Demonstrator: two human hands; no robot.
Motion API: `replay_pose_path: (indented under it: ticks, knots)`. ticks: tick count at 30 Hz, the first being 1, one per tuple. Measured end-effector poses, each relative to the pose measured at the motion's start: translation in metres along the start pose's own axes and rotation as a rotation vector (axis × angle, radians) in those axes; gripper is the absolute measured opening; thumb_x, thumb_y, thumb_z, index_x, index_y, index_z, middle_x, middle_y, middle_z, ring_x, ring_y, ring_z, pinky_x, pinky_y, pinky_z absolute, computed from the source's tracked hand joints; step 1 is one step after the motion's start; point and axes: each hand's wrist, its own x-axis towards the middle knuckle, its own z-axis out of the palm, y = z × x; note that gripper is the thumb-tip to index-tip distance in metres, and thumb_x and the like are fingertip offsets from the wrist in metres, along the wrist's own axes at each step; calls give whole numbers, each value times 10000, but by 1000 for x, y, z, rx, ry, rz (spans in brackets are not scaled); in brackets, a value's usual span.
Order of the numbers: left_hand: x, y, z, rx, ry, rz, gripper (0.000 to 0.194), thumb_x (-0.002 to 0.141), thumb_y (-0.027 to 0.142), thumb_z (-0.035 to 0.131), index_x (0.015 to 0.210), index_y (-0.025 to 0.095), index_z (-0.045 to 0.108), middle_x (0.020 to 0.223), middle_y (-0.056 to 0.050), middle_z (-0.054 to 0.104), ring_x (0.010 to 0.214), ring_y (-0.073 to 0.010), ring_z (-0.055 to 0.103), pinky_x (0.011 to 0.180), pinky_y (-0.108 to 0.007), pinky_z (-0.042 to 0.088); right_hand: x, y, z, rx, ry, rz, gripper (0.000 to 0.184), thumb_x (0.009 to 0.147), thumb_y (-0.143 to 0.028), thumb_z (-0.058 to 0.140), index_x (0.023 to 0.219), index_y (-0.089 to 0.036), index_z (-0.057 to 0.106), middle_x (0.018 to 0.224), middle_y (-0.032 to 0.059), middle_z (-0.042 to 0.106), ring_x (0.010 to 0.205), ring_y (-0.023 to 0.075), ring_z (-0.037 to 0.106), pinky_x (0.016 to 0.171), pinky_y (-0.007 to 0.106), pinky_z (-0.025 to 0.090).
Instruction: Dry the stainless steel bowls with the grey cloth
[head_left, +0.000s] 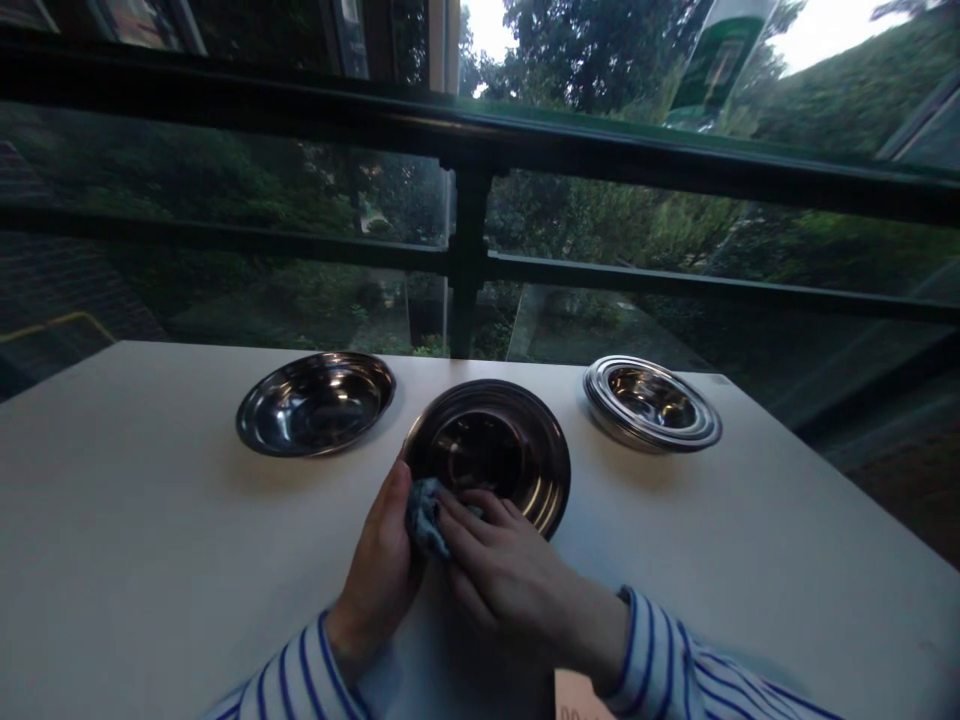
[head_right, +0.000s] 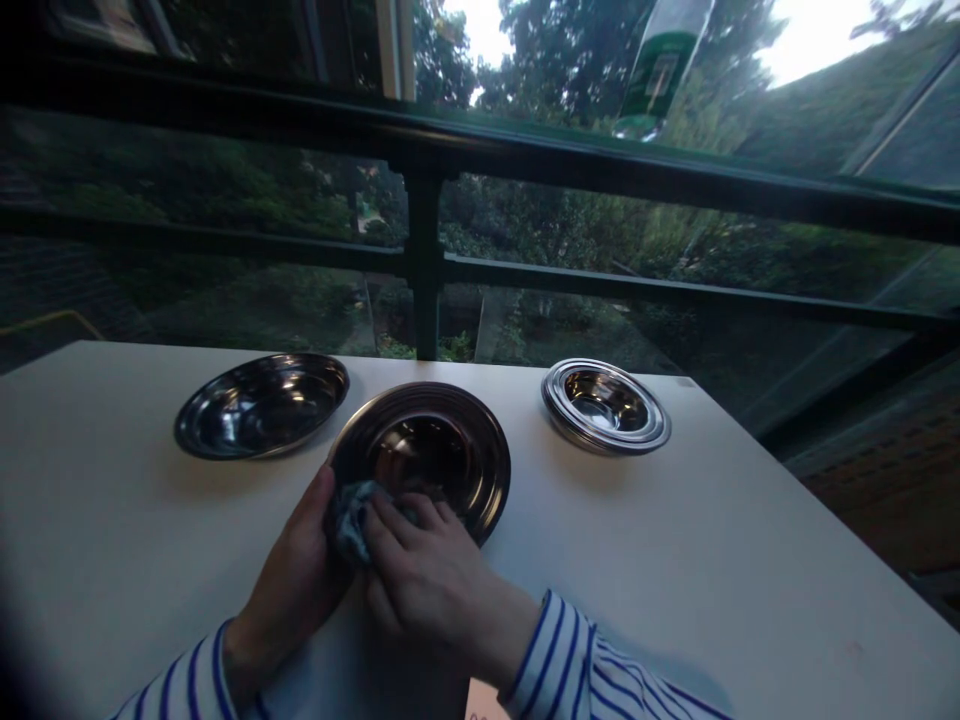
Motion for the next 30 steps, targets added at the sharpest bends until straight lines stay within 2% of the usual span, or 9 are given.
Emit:
replay_pose_path:
  ticks: [3, 7, 10, 16, 22, 24, 28, 30]
  knots:
    - [1, 0, -3, -59, 25, -60, 430, 814, 428, 511, 1126, 147, 602, 1107, -89, 664, 1014, -235, 609, 930, -377, 439, 5, 0, -3, 14, 7, -34, 467, 881, -268, 378, 1321, -111, 364, 1382, 121, 402, 1151, 262, 399, 910, 427, 388]
    - [1, 2, 1, -107, 62, -34, 422, 819, 410, 512, 1154, 163, 584, 1110, -68, 666, 1050, -229, 589, 933, -370, 438, -11, 0, -19, -22, -36, -23, 442, 844, -274, 457, 1262, -130, 442, 1211, 105, 566, 1040, 252, 484, 895, 412, 387]
    - [-1, 4, 8, -153, 81, -36, 400, 823, 409, 507, 1127, 169, 604, 1065, -57, 689, 1065, -226, 582, 937, -362, 438, -16, 0, -23, -40, -64, 2, 398, 834, -269, 477, 1211, -139, 492, 1133, 92, 611, 972, 251, 513, 874, 417, 390]
    - [-5, 6, 11, -185, 85, -192, 393, 825, 456, 460, 927, 154, 690, 882, -69, 733, 1008, -250, 618, 902, -383, 473, -1, -1, -14, 3, -24, -96, 471, 902, -272, 373, 1338, -102, 332, 1357, 120, 432, 1161, 261, 406, 903, 415, 384]
    - [-2, 6, 12, -253, 60, -87, 339, 841, 406, 467, 948, 168, 683, 931, -51, 729, 1022, -232, 612, 937, -381, 446, -13, 1, -24, -56, -100, -57, 345, 863, -217, 441, 1195, -138, 497, 1163, 95, 597, 1003, 245, 514, 864, 398, 398]
    - [-2, 6, 12, -252, 59, -111, 346, 838, 414, 472, 950, 163, 682, 916, -52, 731, 1014, -228, 616, 931, -373, 452, -10, -1, -20, -55, -82, -61, 388, 864, -204, 438, 1243, -121, 453, 1218, 107, 561, 1028, 250, 499, 868, 399, 399]
    - [-4, 8, 10, -226, 97, -195, 342, 844, 404, 464, 882, 154, 694, 812, -54, 739, 965, -216, 641, 892, -354, 482, 1, -2, -10, -51, -45, -90, 476, 908, -221, 370, 1357, -81, 295, 1386, 133, 390, 1158, 269, 407, 898, 406, 387]
    - [-4, 9, 12, -228, 115, -163, 326, 853, 384, 456, 899, 164, 691, 821, -46, 738, 955, -204, 645, 887, -346, 484, -1, 0, -13, -54, -79, -107, 462, 897, -227, 392, 1335, -89, 338, 1365, 122, 422, 1145, 268, 420, 899, 401, 385]
